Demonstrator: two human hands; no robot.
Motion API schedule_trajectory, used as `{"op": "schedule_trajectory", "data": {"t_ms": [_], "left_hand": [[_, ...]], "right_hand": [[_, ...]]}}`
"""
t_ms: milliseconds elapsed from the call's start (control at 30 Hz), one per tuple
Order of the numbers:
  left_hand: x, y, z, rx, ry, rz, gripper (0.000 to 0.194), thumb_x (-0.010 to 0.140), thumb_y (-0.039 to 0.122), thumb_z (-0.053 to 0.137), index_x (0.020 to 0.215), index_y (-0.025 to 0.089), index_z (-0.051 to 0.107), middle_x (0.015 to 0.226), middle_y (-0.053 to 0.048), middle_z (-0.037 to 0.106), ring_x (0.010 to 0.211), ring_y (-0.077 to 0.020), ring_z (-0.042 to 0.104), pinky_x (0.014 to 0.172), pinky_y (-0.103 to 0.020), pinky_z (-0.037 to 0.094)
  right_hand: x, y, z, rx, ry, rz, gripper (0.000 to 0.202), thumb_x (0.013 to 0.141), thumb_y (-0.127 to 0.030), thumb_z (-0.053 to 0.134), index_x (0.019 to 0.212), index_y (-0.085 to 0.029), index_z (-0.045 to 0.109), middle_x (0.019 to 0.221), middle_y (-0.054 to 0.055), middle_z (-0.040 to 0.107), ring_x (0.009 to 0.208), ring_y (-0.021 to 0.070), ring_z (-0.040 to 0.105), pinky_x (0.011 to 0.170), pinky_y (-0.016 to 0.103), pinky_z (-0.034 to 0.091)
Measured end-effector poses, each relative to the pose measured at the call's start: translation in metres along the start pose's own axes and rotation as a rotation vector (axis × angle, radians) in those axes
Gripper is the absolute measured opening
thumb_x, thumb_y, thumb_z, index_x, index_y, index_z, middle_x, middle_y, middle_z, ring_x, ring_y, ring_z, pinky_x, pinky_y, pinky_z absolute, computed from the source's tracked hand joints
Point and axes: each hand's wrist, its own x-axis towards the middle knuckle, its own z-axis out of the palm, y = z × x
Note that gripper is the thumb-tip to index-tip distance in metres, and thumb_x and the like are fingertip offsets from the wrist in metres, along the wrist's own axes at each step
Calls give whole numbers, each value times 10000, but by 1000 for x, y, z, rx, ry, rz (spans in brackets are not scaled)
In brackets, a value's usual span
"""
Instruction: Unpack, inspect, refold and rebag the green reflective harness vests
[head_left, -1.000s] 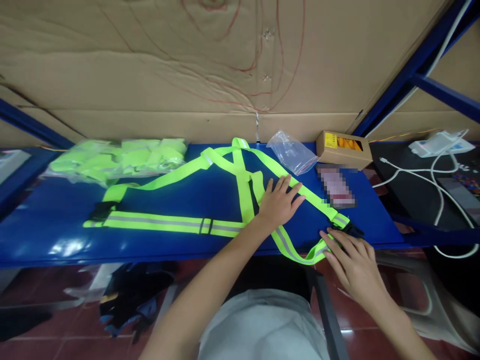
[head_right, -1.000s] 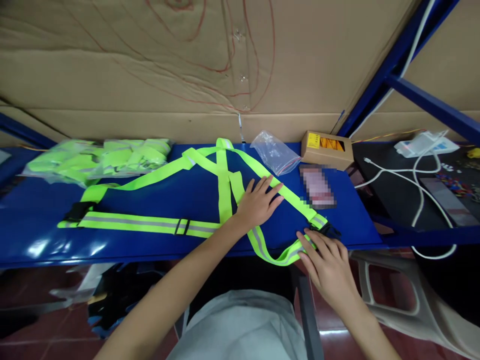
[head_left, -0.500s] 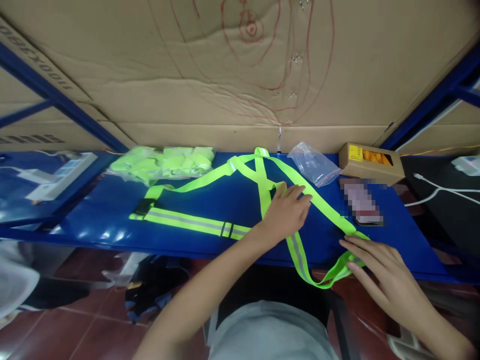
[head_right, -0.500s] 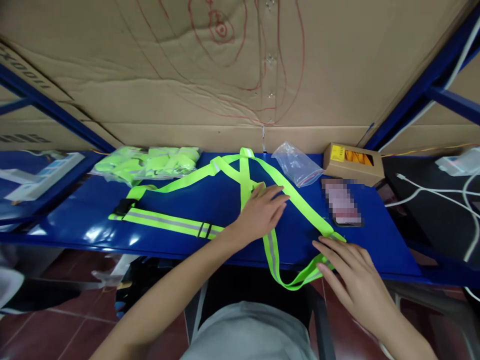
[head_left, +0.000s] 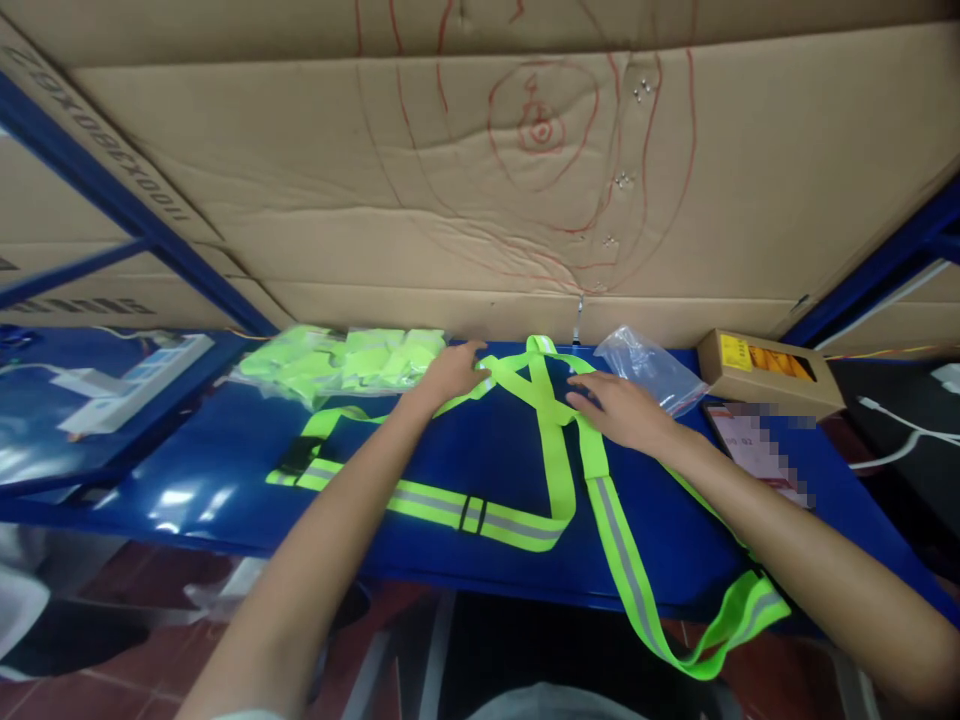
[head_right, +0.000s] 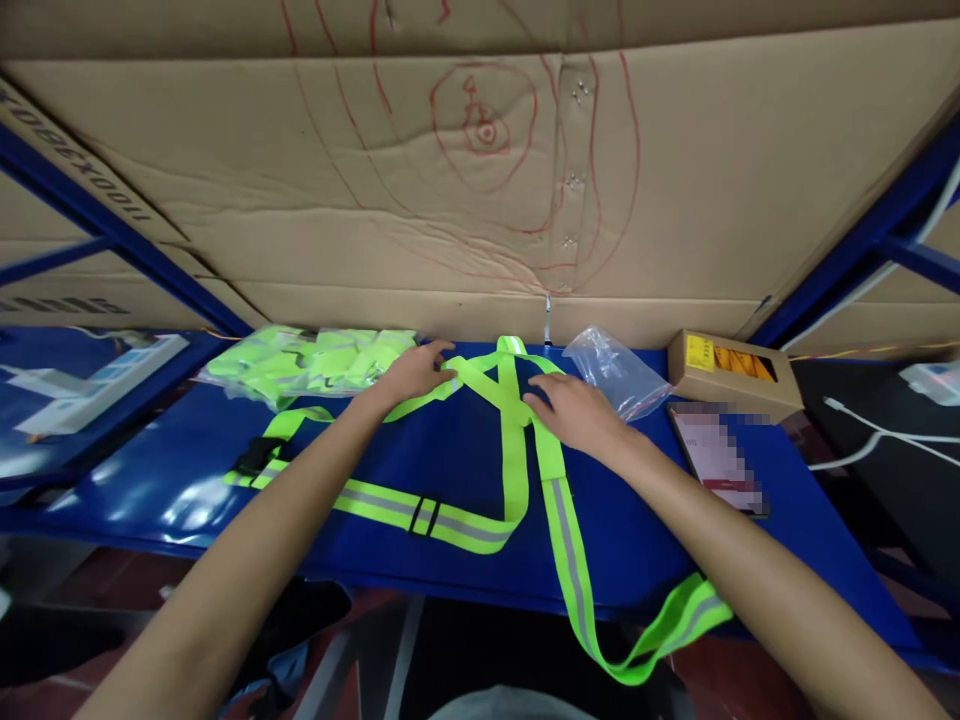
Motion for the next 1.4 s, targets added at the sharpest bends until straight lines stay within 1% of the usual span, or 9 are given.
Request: {"op": "schedule_trajectory", "data": {"t_ms": [133, 267, 400, 567, 700, 833, 967, 1167, 1400], "left_hand": [[17, -4, 6, -54, -12, -1, 225, 852, 198, 663, 1064, 151, 721, 964, -88, 737, 990, -258, 679, 932, -349, 500], [27, -13, 15, -167, 12, -8, 146, 815, 199, 646, 957, 178, 669, 961, -68, 699, 954, -239, 660, 876, -333, 511], [29, -27, 16, -309, -36, -18, 262, 805, 241, 662, 1052, 198, 585, 843, 0, 661, 735, -188, 634, 693, -301, 511], [30, -41, 5, -432, -96, 44, 479, 706, 171, 716, 1152, 210, 546, 917, 9, 671, 790, -186, 662, 696, -291, 539], [31, -41, 6, -433, 13, 85, 493, 698, 51, 593, 1168, 198, 575, 1107, -61, 645, 1069, -245, 626, 987, -408, 518], [31, -35, 12, -429, 75, 143, 656, 649, -23, 518, 1254, 222, 587, 1251, -76, 599, 1286, -280, 507, 1171, -474, 386], [29, -33, 12, -469, 54, 169, 707, 673, -10, 519, 1343, 217, 518, 1298, -83, 596, 1292, -256, 527, 1143, -455, 424], [21, -35, 7, -465, -1, 130, 627, 748, 41, 520, 1356, 171, 442, 1301, -115, 633, 1162, -189, 655, 986, -329, 539], [9, -38, 4, -219, 98, -45, 473, 870, 43, 460, 1317, 164, 558, 1204, -146, 703, 1167, -268, 671, 1036, -425, 504]], "right_hand": [[44, -12, 23, 26, -163, 93, 594, 958, -555, 607, 1408, -169, 588, 1334, 175, 685, 1163, 366, 676, 886, 430, 550], [66, -11, 39, 76, -261, 123, 691, 844, -408, 762, 1446, -137, 556, 1290, 180, 684, 1078, 316, 689, 784, 326, 512], [76, 0, 39, 164, -316, 143, 616, 861, -261, 723, 1439, -130, 556, 979, 68, 738, 817, 199, 683, 648, 263, 456], [79, 23, 31, 220, -261, 170, 558, 913, -201, 618, 1459, -140, 523, 881, 21, 688, 739, 168, 625, 619, 259, 423], [71, 27, 26, 264, -277, 129, 509, 935, -239, 607, 1430, -134, 556, 870, 21, 700, 718, 163, 625, 620, 259, 444], [66, 19, 15, 253, -243, 44, 319, 998, -395, 566, 1194, -201, 725, 861, 26, 748, 739, 175, 672, 660, 269, 472], [81, 13, 12, 124, -2, 82, 353, 1041, -388, 486, 1253, -193, 689, 1039, 85, 771, 906, 222, 706, 799, 318, 502], [115, 13, 33, 7, 31, 130, 602, 923, -436, 699, 1449, -181, 553, 1420, 164, 635, 1280, 317, 599, 1040, 404, 463], [121, 29, 33, -63, -16, 292, 196, 979, -327, 582, 1042, -266, 758, 1040, 43, 795, 981, 229, 727, 827, 294, 509]]}}
